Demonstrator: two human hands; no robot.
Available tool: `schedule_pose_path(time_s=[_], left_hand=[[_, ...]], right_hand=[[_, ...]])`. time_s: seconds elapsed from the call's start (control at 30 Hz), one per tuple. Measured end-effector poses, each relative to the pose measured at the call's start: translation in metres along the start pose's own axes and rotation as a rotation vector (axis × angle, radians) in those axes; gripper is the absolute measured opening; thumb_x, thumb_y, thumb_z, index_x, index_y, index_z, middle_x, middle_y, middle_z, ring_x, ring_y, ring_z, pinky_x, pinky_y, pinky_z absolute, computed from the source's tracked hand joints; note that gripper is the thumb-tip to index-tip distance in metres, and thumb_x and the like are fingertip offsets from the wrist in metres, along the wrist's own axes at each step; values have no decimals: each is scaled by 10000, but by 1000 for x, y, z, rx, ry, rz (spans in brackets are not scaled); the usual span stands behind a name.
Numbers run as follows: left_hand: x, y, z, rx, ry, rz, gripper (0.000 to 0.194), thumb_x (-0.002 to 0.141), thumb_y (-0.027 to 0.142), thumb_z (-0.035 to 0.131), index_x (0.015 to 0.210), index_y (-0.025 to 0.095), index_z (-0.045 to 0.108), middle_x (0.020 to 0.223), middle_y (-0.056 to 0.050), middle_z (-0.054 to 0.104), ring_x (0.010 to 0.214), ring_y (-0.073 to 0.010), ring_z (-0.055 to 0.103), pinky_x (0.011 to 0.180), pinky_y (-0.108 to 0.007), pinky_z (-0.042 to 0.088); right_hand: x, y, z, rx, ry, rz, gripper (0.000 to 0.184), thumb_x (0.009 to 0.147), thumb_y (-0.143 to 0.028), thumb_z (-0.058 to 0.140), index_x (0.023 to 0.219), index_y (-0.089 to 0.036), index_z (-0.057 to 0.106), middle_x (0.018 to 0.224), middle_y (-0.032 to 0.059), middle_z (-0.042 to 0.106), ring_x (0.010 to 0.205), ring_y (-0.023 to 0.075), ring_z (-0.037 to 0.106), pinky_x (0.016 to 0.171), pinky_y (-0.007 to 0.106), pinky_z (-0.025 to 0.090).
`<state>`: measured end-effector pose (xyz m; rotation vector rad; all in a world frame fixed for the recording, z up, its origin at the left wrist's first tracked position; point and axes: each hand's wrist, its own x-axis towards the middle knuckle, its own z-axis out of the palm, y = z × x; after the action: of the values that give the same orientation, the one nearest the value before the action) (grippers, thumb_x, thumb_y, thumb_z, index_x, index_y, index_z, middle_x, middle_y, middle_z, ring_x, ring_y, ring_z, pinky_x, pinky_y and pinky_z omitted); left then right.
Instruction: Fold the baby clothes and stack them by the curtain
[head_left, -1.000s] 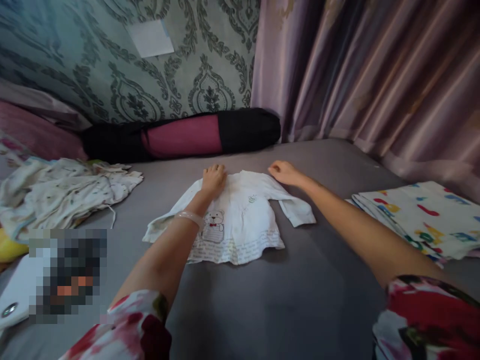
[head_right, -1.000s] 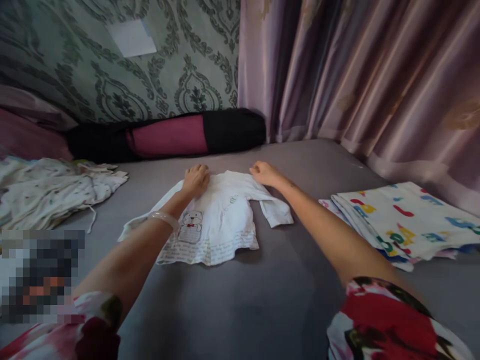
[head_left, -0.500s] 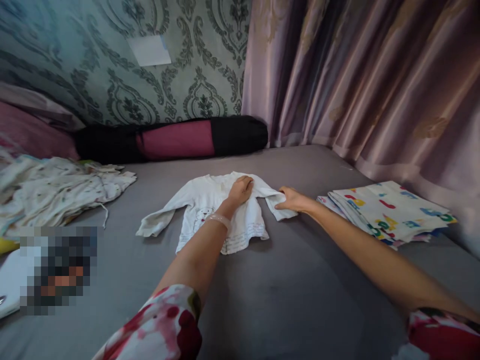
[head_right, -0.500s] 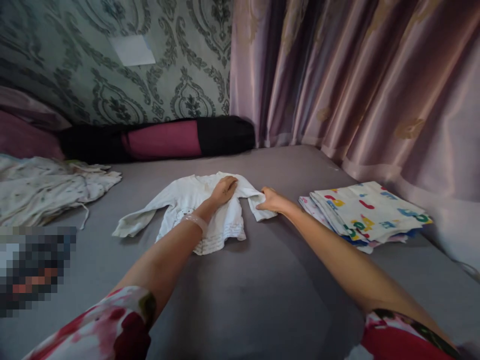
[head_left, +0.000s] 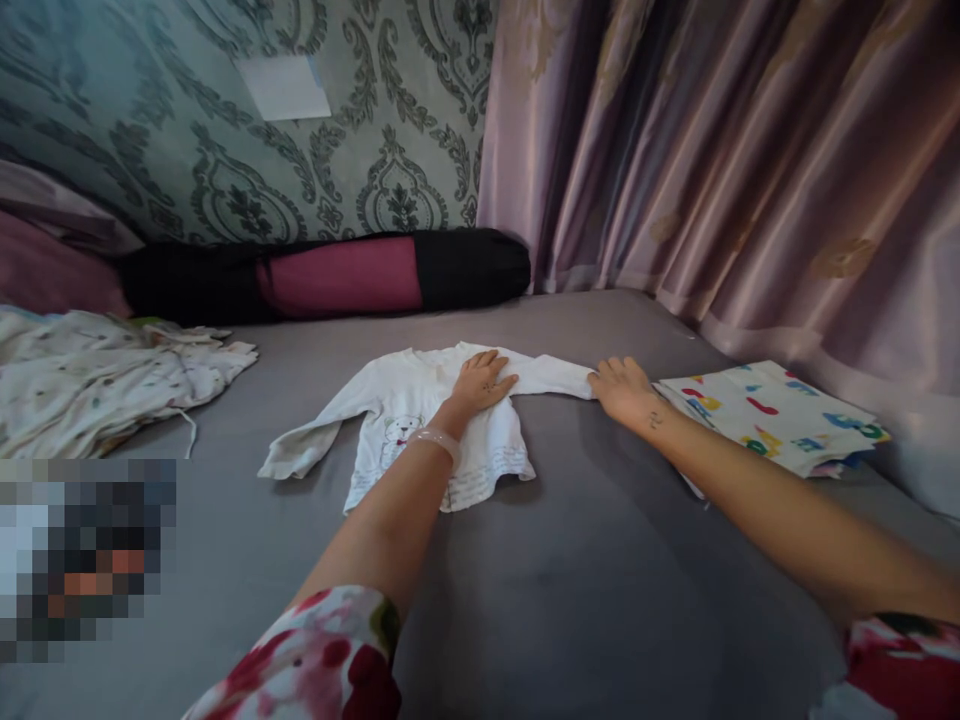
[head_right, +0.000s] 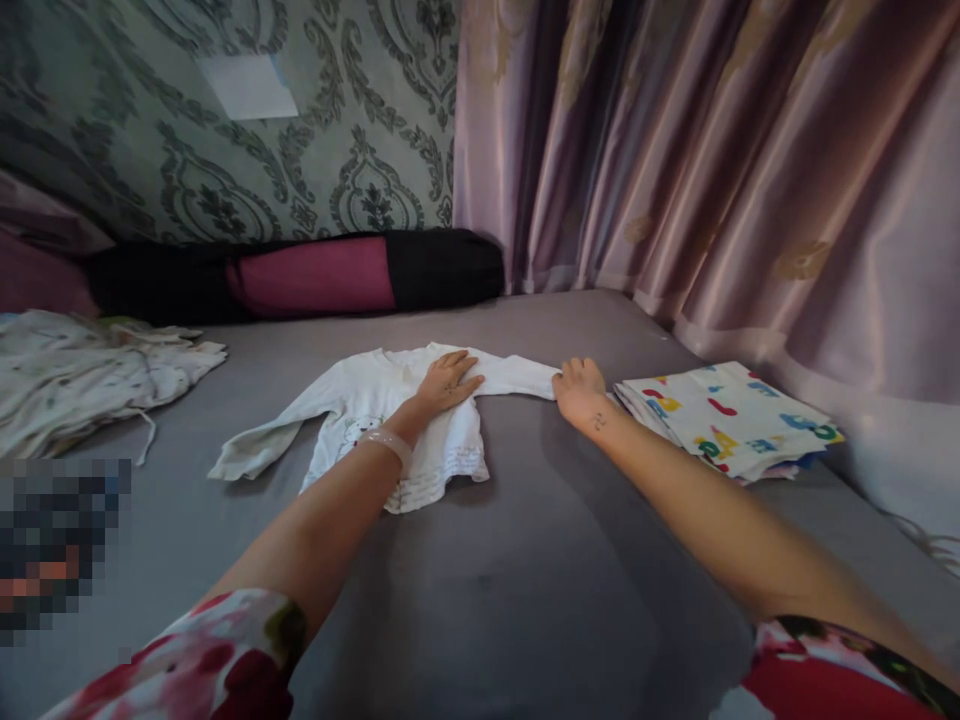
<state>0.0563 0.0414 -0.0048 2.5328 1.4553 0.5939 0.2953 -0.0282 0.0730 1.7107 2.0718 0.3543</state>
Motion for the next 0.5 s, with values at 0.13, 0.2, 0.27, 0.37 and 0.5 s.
schedule_pose_path(time_s=[0.13, 0.2, 0.27, 0.37, 0.5], left_hand=[[-1, 2, -1, 9, 0, -8, 527, 913, 517, 455, 1334, 207, 521, 1448, -104, 458, 1340, -246, 384, 1109, -413, 302], [-1, 3, -2, 20, 4, -13, 495, 939, 485, 412, 1328, 201, 529, 1435, -98, 473, 1329, -241, 399, 1104, -404, 310], [-1, 5, -3, 36, -4, -25, 465, 971, 428, 340, 1329, 199, 530, 1432, -90, 480, 1326, -238, 403, 1103, -403, 311], [-1, 7, -4, 72, -36, -43, 471, 976, 403, 317, 1358, 198, 501, 1462, -85, 446, 1349, -254, 372, 1117, -413, 290], [0, 10, -5, 99, -83, -81, 521, 957, 448, 337, 1407, 209, 441, 1514, -81, 372, 1388, -288, 306, 1134, -432, 254]], right_hand=[[16, -22, -22, 145, 47, -35, 356, 862, -48, 383, 1063, -127, 666, 1158, 165, 624, 1111, 287, 529, 907, 392, 355], [30, -44, -29, 317, 124, -91, 405, 865, -41, 351, 1149, -149, 620, 1208, 132, 615, 1105, 246, 550, 907, 351, 374], [43, -62, -30, 460, 170, -71, 442, 863, -36, 343, 1222, -160, 567, 1245, 120, 603, 1112, 227, 559, 900, 321, 390], [55, -69, -19, 543, 214, 85, 432, 879, -38, 322, 1223, -153, 555, 1231, 139, 603, 1113, 239, 567, 897, 326, 403], [57, -38, 7, 519, 74, 319, 345, 903, -89, 366, 1162, -102, 594, 1180, 177, 610, 1117, 271, 568, 887, 345, 423]])
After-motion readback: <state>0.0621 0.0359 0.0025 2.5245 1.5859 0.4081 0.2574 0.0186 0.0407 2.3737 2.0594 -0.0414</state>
